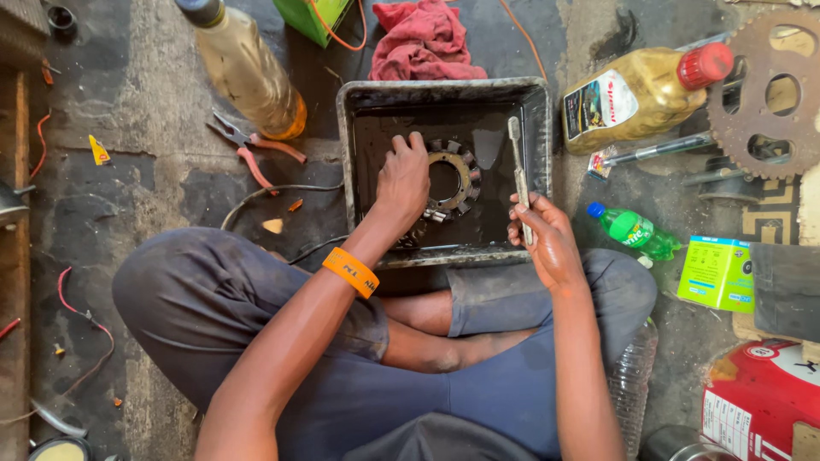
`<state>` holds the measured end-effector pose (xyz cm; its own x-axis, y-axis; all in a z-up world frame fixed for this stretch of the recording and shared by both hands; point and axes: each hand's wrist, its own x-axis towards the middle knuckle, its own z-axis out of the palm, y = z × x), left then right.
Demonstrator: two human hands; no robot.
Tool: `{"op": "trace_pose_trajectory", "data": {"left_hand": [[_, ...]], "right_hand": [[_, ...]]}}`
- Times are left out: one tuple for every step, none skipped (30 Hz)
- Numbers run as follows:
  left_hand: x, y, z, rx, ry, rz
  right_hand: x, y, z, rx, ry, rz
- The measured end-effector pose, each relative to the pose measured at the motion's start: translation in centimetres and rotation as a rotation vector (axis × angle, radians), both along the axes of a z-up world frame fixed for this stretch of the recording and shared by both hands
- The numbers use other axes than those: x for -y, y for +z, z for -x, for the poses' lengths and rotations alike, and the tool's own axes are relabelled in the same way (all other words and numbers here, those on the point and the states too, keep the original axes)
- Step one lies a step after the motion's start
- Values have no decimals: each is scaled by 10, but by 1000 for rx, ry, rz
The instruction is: The person pours oil from a bottle into a metal tray and then uses a toothbrush to scrub a circular mechanical part submerged in the oil. The person rotates the part to clean different sections while scrubbing.
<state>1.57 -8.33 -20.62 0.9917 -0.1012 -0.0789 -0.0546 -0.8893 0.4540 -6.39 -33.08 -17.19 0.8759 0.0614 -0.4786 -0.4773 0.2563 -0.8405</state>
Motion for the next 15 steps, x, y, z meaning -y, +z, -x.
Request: {"op": "trace_pose_trajectory", "data": {"left_hand": [[-1,-4,-2,-7,9,32],[-2,-7,-4,41,-6,22],[-2,-10,-7,90,-22,11],[-4,-12,-8,137,-33,0],[-6,-14,-11,226,-80,-5],[-9,-14,-15,317,-129,-9],[-10,-13,-16,408,-177,-14],[-11,-12,-16,389,-223,-26],[-10,-11,-15,370,-269,-38],[-10,-9,-16,355,-315,-49],[-7,-8,-15,350,-232,-64],[-3,-7,-14,344,-148,-80],[-3,-7,-14,336,-64,-95],[-2,-8,-15,320,-64,-87],[-2,-11,-16,303,-64,-79]], "right_hand": [[0,-1,0,0,0,1],[0,-1,0,0,1,2],[0,-1,-1,1,1,3],[-1,-2,-1,-5,-3,7],[0,-1,0,-10,-7,10],[0,-1,0,-14,-14,14],[1,1,1,-10,-9,19],[2,3,3,-5,-6,25],[3,6,6,0,-2,31],[5,12,8,23,43,125],[8,19,11,45,88,220],[9,26,15,66,134,312],[10,34,19,82,216,488],[15,44,26,91,296,667],[18,53,31,99,377,845]]}}
